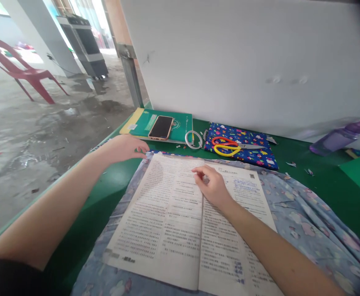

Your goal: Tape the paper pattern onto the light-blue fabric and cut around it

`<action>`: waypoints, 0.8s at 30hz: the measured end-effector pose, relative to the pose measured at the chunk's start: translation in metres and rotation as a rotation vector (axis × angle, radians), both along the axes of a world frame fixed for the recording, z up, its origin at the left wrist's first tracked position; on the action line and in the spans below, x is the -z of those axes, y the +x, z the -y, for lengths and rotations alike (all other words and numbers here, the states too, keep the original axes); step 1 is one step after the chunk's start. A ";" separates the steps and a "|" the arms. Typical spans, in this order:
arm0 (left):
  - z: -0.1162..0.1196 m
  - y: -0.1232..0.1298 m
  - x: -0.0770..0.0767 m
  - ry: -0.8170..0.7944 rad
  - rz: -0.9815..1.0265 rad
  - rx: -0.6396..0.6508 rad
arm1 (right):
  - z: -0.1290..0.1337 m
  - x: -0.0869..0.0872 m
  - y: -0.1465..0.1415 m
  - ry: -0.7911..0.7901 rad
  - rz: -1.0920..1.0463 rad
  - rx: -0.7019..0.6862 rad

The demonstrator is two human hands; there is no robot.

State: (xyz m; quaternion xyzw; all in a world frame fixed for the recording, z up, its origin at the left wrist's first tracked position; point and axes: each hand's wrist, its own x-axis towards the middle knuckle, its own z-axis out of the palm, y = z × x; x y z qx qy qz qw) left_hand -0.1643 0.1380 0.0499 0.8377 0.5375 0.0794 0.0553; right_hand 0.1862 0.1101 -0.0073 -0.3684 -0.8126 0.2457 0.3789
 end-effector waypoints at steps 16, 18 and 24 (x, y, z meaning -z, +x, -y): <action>0.001 -0.008 0.040 0.275 -0.193 0.008 | 0.001 -0.002 0.001 0.028 -0.031 -0.002; 0.000 -0.010 0.045 0.292 -0.212 0.006 | 0.002 -0.002 0.001 0.030 -0.033 -0.012; 0.003 -0.005 0.044 0.316 -0.122 -0.012 | 0.002 -0.002 0.002 0.039 -0.040 -0.023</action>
